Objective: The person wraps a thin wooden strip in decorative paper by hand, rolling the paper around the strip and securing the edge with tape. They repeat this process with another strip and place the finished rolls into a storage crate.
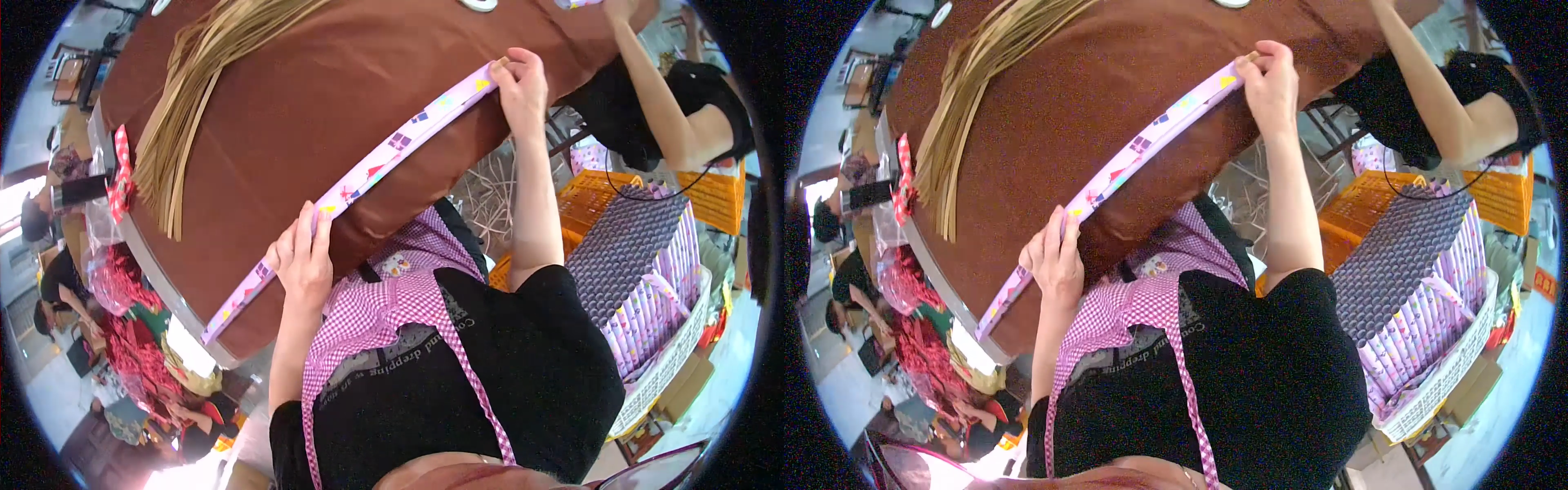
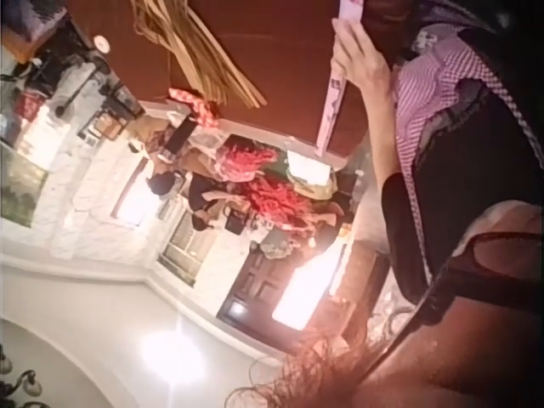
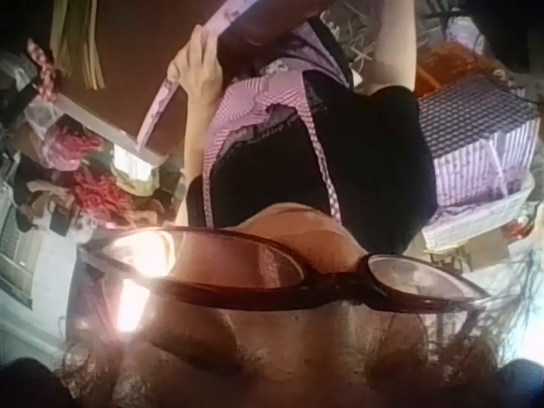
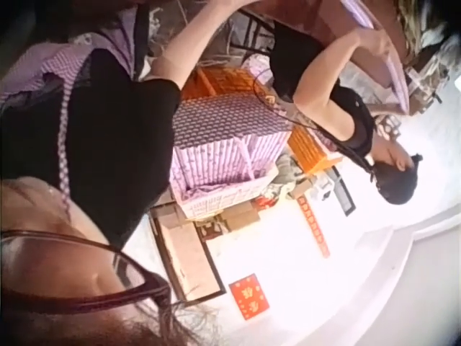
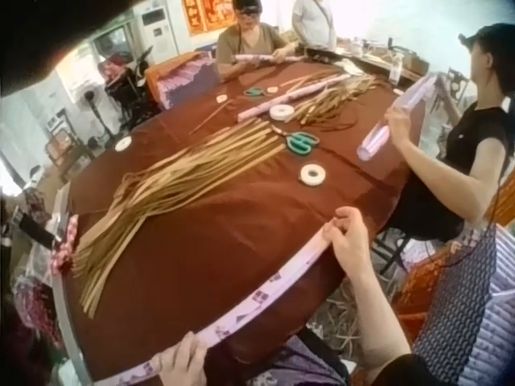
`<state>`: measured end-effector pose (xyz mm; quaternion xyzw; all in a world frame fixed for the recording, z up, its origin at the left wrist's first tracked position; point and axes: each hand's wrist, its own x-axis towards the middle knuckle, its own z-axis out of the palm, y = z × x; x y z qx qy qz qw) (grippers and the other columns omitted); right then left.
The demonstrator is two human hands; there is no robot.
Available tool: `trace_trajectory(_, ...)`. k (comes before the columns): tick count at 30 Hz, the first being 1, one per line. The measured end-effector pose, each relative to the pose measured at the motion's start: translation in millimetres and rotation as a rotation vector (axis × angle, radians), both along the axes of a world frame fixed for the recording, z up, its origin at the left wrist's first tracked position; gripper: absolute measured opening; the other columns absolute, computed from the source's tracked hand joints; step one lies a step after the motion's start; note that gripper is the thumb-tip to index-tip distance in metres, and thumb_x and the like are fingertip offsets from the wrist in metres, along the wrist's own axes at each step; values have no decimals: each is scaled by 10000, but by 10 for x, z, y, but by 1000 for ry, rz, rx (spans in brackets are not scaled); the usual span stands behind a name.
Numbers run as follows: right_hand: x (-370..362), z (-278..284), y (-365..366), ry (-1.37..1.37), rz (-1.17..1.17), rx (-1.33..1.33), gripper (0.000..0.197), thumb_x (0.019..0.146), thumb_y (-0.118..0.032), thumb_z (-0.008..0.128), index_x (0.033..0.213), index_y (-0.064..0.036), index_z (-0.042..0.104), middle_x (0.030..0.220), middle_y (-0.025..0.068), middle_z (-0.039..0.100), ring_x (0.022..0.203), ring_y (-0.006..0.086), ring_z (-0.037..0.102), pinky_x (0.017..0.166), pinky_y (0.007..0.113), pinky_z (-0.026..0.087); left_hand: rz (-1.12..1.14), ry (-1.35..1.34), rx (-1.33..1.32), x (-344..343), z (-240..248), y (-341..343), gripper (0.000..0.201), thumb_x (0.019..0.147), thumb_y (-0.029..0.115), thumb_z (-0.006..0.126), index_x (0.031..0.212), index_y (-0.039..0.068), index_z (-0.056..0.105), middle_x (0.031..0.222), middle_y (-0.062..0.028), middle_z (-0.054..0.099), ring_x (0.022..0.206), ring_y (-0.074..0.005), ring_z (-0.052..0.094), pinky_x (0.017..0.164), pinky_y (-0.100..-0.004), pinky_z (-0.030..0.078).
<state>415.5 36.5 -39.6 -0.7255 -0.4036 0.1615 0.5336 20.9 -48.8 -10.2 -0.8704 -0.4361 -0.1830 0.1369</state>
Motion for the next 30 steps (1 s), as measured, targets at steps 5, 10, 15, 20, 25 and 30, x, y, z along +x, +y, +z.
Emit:
trace_trajectory(5, 58, -5, 5, -7, -3, 30, 328, 907, -133, 719, 1161, 27, 586, 954, 107, 719, 893, 155, 677, 821, 283, 523, 1, 7, -1, 15, 2, 9, 376, 832, 72, 619, 1195, 132, 697, 1330, -35, 639, 1035, -165, 608, 904, -334, 359)
trace_trajectory(10, 48, 44, 5, -42, -15, 21, 339, 911, -166, 715, 1159, 34, 599, 974, 120, 723, 919, 170, 683, 833, 290, 524, 0, -4, 8, 30, 3, 4, 375, 833, 82, 610, 1195, 121, 700, 1310, -45, 652, 1022, -171, 617, 890, -339, 366)
trace_trajectory(15, 171, -49, 32, 10, 23, 4, 316, 923, -121, 679, 1168, 63, 603, 1006, 121, 704, 925, 165, 663, 840, 286, 517, -3, -34, 35, 29, -48, -7, 361, 832, 84, 607, 1175, 115, 714, 1301, -57, 658, 1015, -180, 622, 885, -348, 374)
trace_trajectory(20, 214, -52, 52, 132, 80, 44, 288, 936, -93, 637, 1166, 77, 608, 987, 96, 692, 922, 153, 647, 858, 280, 505, -2, -37, 63, 27, -61, -3, 348, 822, 88, 613, 1151, 105, 726, 1294, -62, 663, 1003, -184, 625, 879, -349, 381)
trace_trajectory(25, 108, 84, 27, -22, 72, 9, 300, 954, -139, 629, 1180, 59, 620, 1061, 107, 693, 965, 173, 647, 902, 281, 490, 7, -49, 102, 25, -103, 7, 329, 826, 119, 614, 1135, 89, 724, 1267, -68, 667, 992, -180, 624, 857, -346, 388)
trace_trajectory(30, 306, -88, 35, -85, 10, 6, 299, 925, -127, 678, 1161, 48, 628, 1055, 119, 695, 973, 182, 648, 881, 307, 511, -5, -58, 82, 48, -74, 10, 333, 812, 148, 617, 1121, 85, 724, 1245, -74, 669, 975, -179, 622, 835, -349, 389)
